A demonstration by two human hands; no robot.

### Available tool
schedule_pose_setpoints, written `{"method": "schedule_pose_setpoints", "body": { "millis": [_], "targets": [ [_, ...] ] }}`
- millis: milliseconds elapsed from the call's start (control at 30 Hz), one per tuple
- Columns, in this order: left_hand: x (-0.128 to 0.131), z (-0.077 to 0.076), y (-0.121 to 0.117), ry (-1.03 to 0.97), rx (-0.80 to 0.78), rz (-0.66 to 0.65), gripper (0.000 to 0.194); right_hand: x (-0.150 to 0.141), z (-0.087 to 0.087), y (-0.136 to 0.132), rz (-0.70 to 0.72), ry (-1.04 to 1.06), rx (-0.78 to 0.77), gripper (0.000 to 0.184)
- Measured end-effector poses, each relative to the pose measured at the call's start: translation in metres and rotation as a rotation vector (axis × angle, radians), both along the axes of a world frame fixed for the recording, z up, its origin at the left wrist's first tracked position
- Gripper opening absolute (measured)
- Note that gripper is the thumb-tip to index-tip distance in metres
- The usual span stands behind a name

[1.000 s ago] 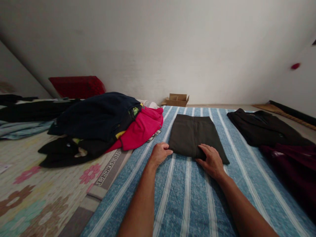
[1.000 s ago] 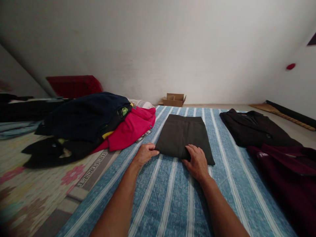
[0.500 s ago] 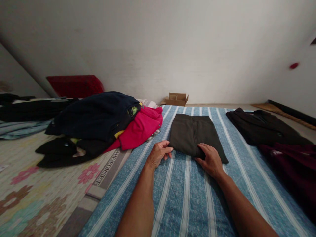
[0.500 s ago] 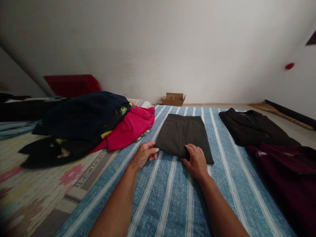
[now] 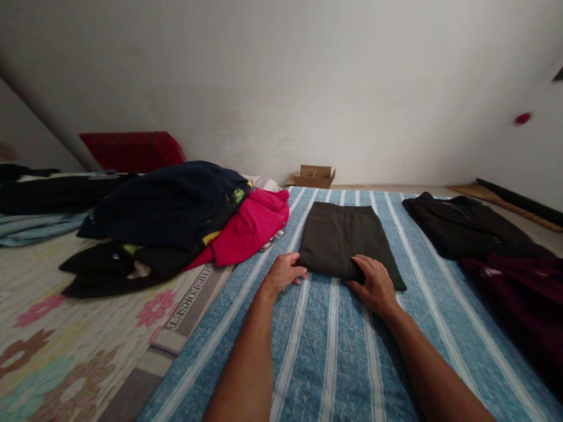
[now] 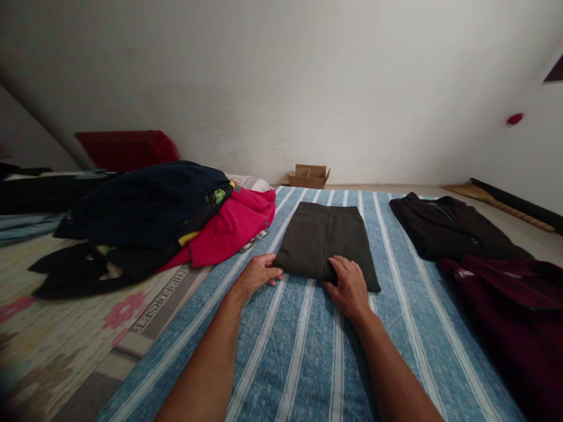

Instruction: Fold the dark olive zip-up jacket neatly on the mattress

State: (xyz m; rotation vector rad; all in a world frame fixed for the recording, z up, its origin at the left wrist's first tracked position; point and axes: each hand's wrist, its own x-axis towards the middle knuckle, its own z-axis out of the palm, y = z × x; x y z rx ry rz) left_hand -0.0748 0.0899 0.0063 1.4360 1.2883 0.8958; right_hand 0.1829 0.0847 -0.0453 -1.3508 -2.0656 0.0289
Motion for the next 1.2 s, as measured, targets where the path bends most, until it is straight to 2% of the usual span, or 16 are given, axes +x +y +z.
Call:
{"method": "schedule_pose_setpoints", "body": {
  "millis": [133,333,533,767,1200],
  "targets": [
    [-0.0018,0.0025,-0.0015,0.022,-0.006,0.019,0.019,0.0002,-0.0005,0.0004,-0.001,0.010,-0.002,0.047],
    [-0.0028,0.0067,-0.0054,-0.071,-0.028,-0.018,0.028,0.0016,-0.0025,0.0026,0.007,0.007,-0.012,0.050],
    [-0.0005,0.0079,-0.0064,-0.070,-0.015,0.020,0.026,0.0005,-0.0006,0.0021,0.002,-0.003,-0.012,0.051],
    [-0.0017,0.0062,-0.0054,-0.194,-0.042,-0.010,0.025,0.0001,0.0005,0.0016,-0.003,0.000,-0.017,0.049],
    [0.0065,0.0088,-0.0051,-0.096,-0.094,0.147,0.034,-0.0001,-0.0016,0.0027,-0.002,0.013,-0.018,0.048]
  ]
}}
